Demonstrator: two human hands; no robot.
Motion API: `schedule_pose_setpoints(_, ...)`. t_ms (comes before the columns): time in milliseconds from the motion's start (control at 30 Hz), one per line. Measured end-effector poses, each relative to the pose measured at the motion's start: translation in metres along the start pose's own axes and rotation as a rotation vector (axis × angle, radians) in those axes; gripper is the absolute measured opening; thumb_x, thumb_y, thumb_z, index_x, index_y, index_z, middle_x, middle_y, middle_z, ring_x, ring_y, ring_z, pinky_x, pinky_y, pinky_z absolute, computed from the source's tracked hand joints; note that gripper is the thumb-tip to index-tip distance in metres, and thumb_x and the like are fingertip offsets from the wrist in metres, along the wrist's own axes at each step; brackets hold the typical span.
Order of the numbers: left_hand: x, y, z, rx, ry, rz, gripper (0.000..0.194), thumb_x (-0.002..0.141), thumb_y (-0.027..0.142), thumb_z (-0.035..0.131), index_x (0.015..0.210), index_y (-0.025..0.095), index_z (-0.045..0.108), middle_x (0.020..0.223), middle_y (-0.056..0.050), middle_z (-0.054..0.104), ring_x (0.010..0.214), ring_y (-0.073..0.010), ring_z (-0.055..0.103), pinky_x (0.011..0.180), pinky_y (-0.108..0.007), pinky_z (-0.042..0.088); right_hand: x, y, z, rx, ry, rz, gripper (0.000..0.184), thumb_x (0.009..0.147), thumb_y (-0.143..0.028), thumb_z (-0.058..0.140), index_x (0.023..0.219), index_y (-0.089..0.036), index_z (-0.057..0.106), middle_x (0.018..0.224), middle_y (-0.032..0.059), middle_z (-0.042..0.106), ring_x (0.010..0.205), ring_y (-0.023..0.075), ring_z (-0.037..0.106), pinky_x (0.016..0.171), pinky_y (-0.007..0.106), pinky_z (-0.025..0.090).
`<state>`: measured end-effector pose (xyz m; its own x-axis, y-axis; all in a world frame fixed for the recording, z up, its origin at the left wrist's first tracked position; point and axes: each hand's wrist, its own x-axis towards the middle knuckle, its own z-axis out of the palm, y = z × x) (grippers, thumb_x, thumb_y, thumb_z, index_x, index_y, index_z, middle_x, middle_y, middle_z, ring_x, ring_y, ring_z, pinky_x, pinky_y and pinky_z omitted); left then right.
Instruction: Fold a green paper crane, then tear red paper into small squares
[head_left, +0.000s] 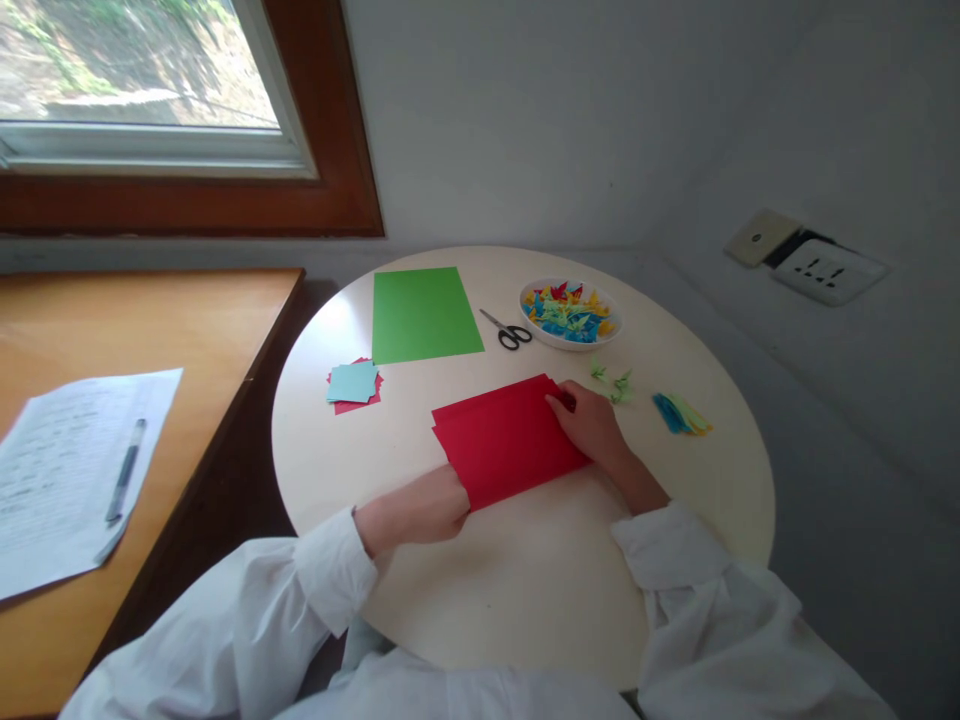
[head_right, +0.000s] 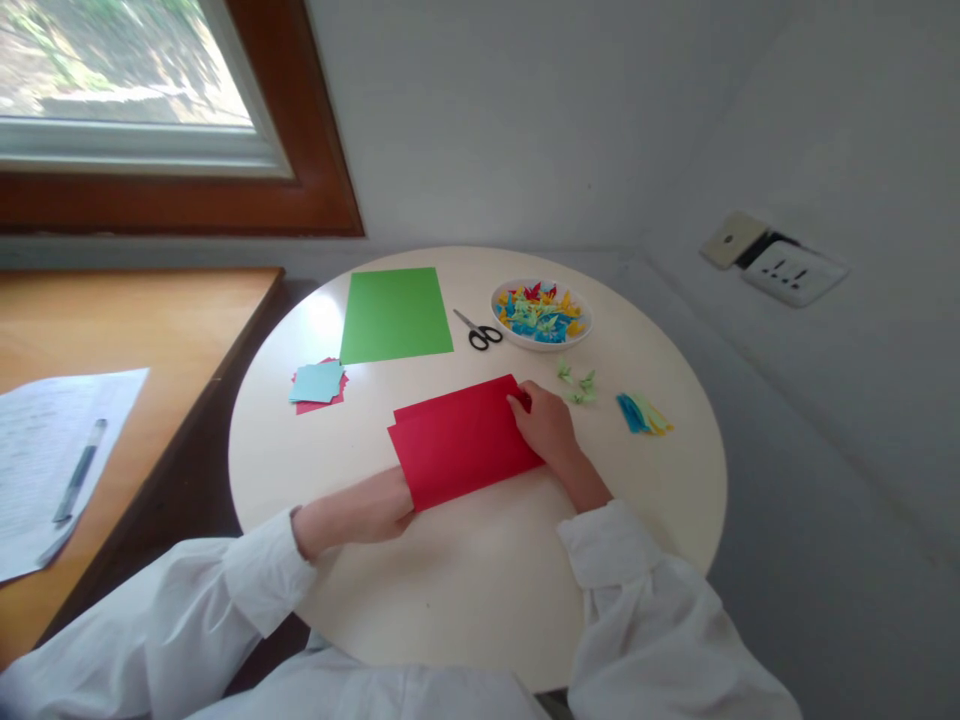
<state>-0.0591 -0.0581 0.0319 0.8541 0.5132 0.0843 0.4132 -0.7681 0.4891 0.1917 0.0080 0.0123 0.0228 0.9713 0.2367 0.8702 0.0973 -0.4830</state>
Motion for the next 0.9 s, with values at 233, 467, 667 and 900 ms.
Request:
schedule_pose_setpoints(233, -0.025, -0.008, -0.009, 0.078, 0.037, -0.009, 0.04, 0.079, 0.005, 0.039, 0.112, 0.016, 0.059, 0.121, -0.011, 0.058, 0.119, -0.0242, 0.047, 0.105, -0.042, 0.036, 0.004, 0.003, 0.003, -0.071, -0.013, -0.012, 0.024, 0.079, -0.033, 0.047, 0.086, -0.017, 0.063, 0.079, 0.0104, 0.069, 0.069, 0.0224, 0.06, 0.064, 0.032, 0.043)
schedule_pose_setpoints(467, -0.033, 0.002, -0.034, 0.196, 0.473, -0.049, 0.031, 0.084, 0.007, 0.033, 0.089, 0.018, 0.061, 0.083, -0.009, 0.065, 0.079, -0.0189, 0.059, 0.07, -0.035, 0.052, 0.003, 0.003, 0.004, -0.117, -0.011, -0.007, 0.024, 0.08, -0.034, 0.046, 0.086, -0.017, 0.063, 0.08, 0.0108, 0.069, 0.069, 0.0225, 0.06, 0.063, 0.032, 0.042)
schedule_pose_setpoints(667, 0.016, 0.031, -0.032, 0.326, 0.251, 0.078, 0.036, 0.09, 0.028, 0.04, 0.119, 0.012, 0.052, 0.13, -0.018, 0.052, 0.12, -0.0301, 0.047, 0.102, -0.05, 0.035, 0.002, 0.002, 0.002, -0.115, 0.008, -0.025, 0.023, 0.081, -0.035, 0.044, 0.083, -0.018, 0.061, 0.077, 0.0094, 0.068, 0.066, 0.0217, 0.06, 0.061, 0.031, 0.042)
schedule_pose_setpoints(900, 0.032, 0.018, 0.002, 0.295, 0.085, -0.042, 0.051, 0.091, 0.043, 0.036, 0.133, 0.014, 0.041, 0.139, -0.019, 0.042, 0.13, -0.0355, 0.035, 0.106, -0.058, 0.02, 0.002, 0.001, 0.0, -0.115, 0.0, -0.014, 0.023, 0.081, -0.036, 0.045, 0.08, -0.019, 0.061, 0.074, 0.0084, 0.068, 0.064, 0.0206, 0.059, 0.059, 0.03, 0.041)
